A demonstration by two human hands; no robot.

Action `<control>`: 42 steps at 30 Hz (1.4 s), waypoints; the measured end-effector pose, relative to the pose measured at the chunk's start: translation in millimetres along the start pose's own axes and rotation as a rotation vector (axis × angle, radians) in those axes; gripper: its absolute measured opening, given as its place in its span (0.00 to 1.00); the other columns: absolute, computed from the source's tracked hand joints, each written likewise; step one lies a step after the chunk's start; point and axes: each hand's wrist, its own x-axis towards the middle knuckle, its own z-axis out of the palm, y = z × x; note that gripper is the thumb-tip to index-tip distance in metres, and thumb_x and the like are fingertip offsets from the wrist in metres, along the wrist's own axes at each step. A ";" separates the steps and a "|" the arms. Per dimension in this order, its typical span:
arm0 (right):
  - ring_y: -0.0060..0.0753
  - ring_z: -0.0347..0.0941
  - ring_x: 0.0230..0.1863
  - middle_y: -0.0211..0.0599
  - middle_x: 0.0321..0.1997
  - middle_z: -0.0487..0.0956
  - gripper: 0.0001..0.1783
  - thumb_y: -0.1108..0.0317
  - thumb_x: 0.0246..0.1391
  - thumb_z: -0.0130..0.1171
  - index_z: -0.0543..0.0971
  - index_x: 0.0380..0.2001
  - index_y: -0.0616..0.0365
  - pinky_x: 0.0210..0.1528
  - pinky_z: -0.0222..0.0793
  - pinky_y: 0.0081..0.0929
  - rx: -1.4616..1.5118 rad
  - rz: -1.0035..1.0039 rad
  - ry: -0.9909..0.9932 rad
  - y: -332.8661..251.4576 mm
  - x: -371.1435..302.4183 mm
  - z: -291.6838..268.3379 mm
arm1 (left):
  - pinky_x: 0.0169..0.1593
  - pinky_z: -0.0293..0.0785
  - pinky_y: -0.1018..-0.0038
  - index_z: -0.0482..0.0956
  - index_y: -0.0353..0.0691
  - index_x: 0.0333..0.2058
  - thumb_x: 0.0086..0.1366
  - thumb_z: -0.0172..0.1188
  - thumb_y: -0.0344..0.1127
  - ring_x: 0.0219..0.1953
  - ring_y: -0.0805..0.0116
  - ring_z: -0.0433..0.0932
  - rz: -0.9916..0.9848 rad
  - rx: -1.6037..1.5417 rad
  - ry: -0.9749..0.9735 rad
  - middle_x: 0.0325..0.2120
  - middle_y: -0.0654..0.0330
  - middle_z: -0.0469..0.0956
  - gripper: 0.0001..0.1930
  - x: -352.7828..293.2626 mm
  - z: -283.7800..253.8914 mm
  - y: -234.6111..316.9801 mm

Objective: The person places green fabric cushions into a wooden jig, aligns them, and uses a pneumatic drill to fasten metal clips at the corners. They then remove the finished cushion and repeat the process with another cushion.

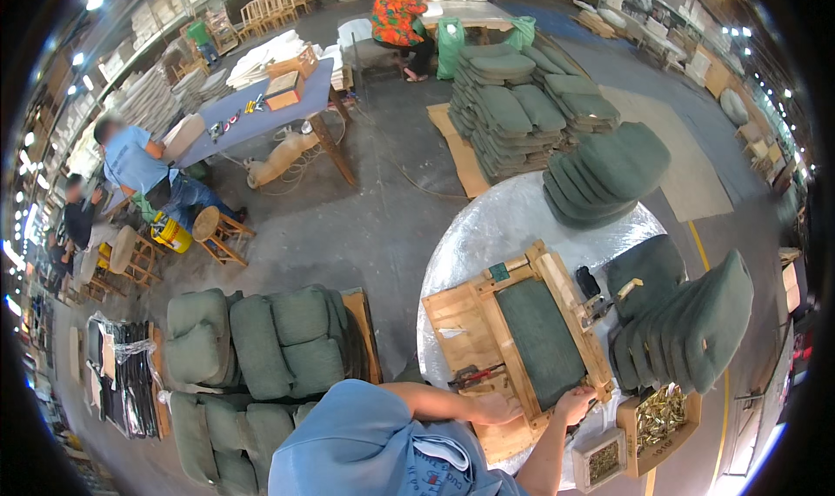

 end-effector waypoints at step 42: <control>0.58 0.84 0.34 0.36 0.40 0.86 0.07 0.61 0.70 0.54 0.73 0.49 0.42 0.31 0.77 0.55 0.123 -0.026 0.214 -17.6 -20.4 -2.7 | 0.47 0.79 0.52 0.84 0.43 0.46 0.76 0.56 0.37 0.42 0.45 0.84 -0.450 0.009 0.044 0.43 0.52 0.85 0.09 97.0 -191.3 -252.9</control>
